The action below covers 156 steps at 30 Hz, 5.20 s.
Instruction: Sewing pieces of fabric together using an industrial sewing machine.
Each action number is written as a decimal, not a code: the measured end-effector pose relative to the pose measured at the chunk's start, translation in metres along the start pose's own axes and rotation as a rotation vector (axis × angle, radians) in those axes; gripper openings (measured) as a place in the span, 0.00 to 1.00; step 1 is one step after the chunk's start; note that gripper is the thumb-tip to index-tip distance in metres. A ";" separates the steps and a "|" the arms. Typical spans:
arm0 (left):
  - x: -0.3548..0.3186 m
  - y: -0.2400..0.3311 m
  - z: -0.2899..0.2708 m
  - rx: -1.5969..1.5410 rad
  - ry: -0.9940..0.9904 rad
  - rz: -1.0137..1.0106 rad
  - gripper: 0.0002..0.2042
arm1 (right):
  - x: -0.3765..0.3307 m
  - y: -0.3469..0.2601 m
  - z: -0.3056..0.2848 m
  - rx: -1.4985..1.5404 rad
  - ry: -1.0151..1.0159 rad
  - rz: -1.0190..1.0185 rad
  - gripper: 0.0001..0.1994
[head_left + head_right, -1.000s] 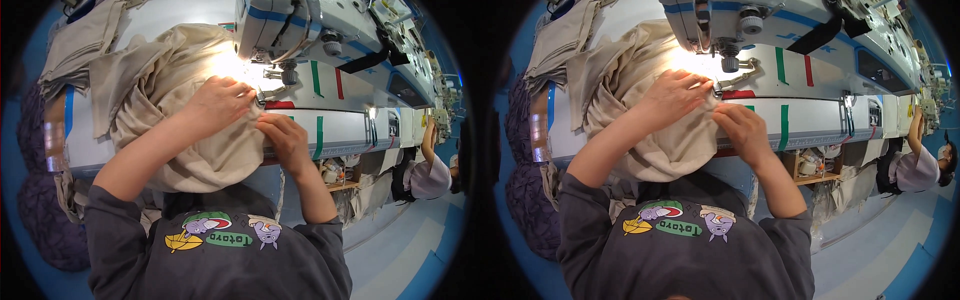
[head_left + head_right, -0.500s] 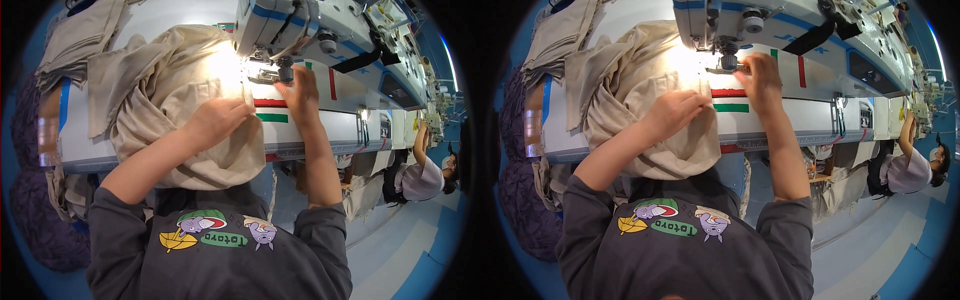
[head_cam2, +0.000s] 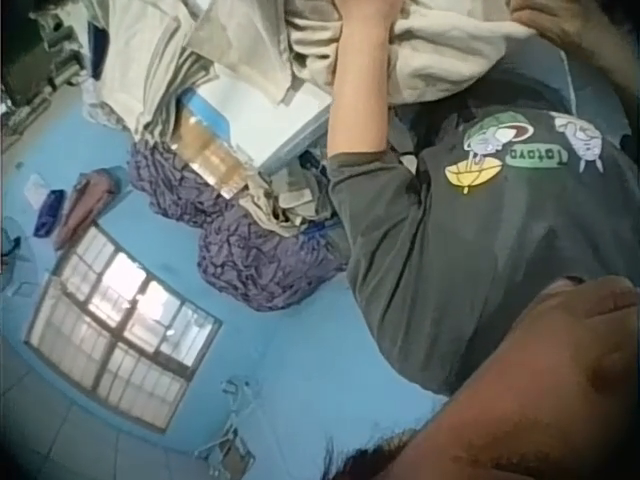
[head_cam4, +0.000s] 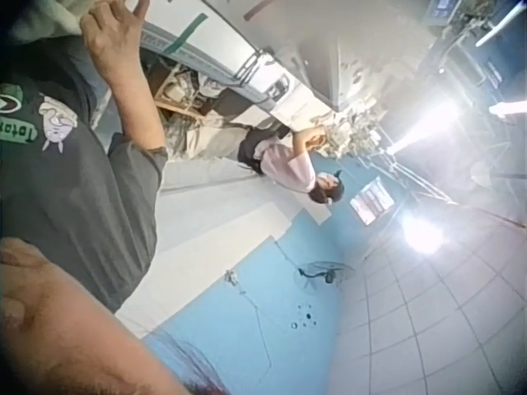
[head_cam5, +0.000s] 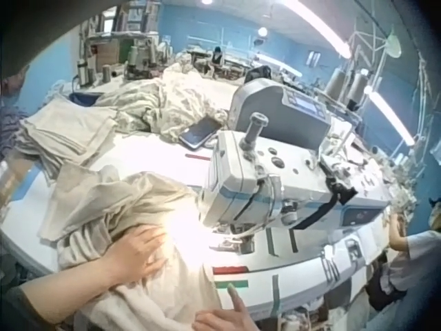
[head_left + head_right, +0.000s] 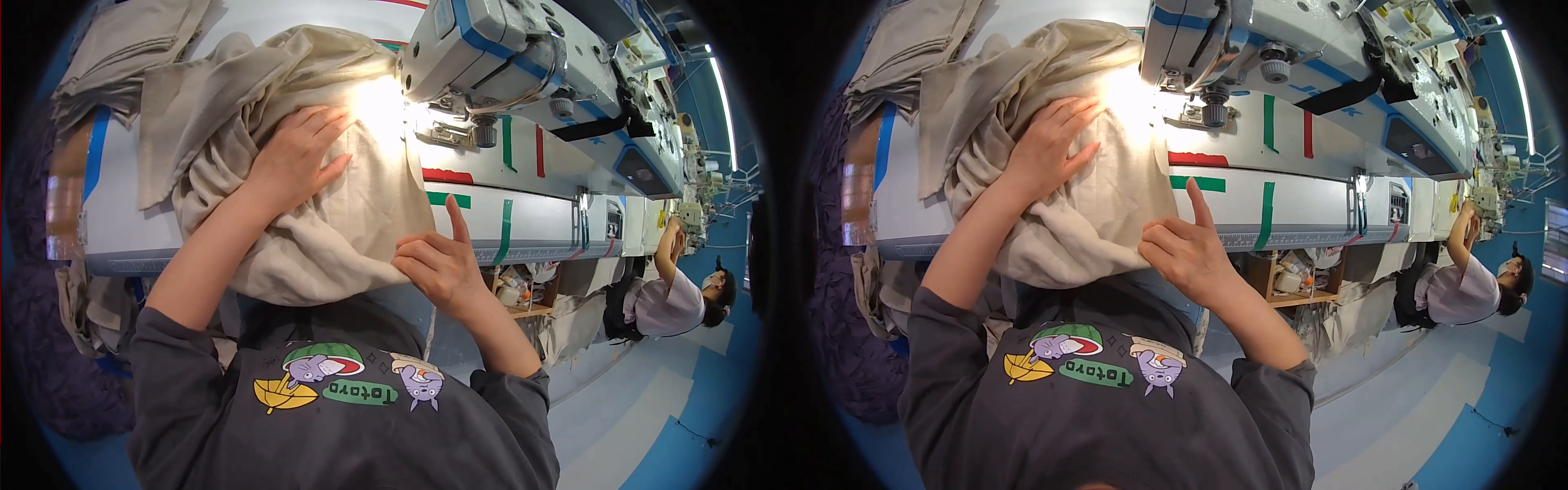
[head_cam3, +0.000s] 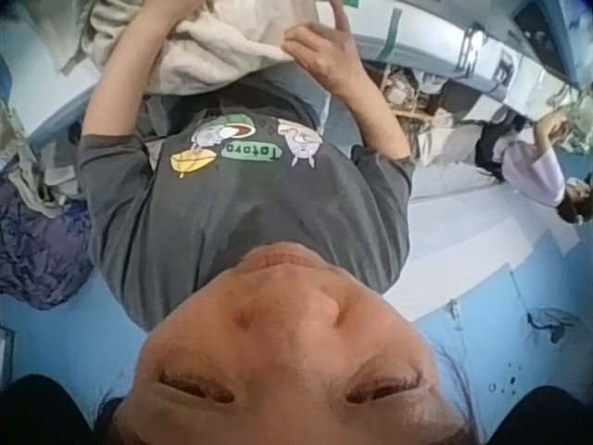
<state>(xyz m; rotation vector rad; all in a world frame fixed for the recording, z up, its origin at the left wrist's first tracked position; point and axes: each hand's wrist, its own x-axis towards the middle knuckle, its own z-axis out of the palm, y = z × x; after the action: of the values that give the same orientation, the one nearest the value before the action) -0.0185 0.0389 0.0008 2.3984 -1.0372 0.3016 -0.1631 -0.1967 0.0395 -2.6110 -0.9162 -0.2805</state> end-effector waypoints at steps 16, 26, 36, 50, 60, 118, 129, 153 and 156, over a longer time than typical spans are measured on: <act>0.029 -0.022 0.002 0.018 0.007 -0.017 0.21 | 0.015 0.015 0.007 -0.020 -0.023 0.013 0.06; 0.045 -0.054 -0.012 0.031 0.126 0.165 0.17 | 0.030 0.032 0.011 0.135 -0.080 0.101 0.10; -0.027 0.130 -0.137 -0.201 -0.892 0.202 0.20 | -0.003 -0.056 0.032 0.581 -0.207 0.004 0.10; -0.012 0.065 -0.057 0.241 -0.212 -0.165 0.21 | -0.026 -0.062 0.020 0.172 -0.092 -0.004 0.08; 0.010 0.049 0.017 0.051 -0.047 0.147 0.19 | -0.029 -0.062 -0.004 0.205 -0.049 -0.037 0.13; 0.020 0.037 0.015 -0.013 -0.054 0.327 0.19 | 0.004 -0.004 0.011 0.196 0.025 0.008 0.12; 0.049 0.002 0.028 -0.128 0.143 0.286 0.06 | 0.023 0.020 0.016 0.247 0.046 0.031 0.14; -0.009 0.044 -0.027 0.157 -0.215 -0.116 0.22 | -0.010 -0.023 0.020 0.177 0.090 0.054 0.10; 0.002 0.039 -0.023 0.125 -0.244 -0.210 0.27 | -0.007 -0.017 0.022 0.185 0.090 0.044 0.11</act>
<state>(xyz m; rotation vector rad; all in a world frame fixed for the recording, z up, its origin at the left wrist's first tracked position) -0.0457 0.0272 0.0357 2.6806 -0.8786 -0.0019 -0.1779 -0.1797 0.0215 -2.4247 -0.8130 -0.2855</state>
